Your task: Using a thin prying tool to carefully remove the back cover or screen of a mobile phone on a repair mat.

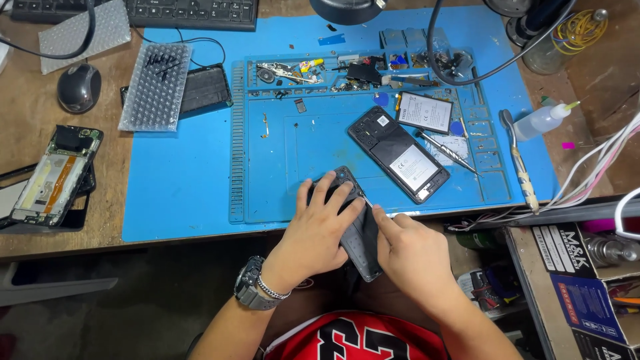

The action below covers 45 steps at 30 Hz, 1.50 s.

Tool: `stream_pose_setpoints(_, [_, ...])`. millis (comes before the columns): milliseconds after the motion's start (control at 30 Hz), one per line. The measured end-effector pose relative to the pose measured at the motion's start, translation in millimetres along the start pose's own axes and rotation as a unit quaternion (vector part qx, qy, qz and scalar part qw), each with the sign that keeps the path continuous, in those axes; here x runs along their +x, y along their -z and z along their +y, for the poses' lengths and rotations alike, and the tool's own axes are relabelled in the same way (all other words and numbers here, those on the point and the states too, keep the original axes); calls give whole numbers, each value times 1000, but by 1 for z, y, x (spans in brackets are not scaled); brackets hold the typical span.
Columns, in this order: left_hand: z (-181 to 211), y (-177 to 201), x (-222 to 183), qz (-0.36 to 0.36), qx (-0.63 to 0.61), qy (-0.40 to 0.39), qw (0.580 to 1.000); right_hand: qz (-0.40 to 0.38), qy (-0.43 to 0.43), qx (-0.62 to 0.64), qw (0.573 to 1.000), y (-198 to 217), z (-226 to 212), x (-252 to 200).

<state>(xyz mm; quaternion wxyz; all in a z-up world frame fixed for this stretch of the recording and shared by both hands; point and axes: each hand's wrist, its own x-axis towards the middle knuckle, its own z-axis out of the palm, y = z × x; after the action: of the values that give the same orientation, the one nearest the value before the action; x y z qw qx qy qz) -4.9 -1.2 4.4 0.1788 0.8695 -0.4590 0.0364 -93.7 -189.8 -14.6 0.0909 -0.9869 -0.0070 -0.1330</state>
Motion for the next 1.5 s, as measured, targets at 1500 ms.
stream_pose_setpoints(1500, [-3,-6,4,-25,1,0,1000,277,100,86,952,29,-3,8])
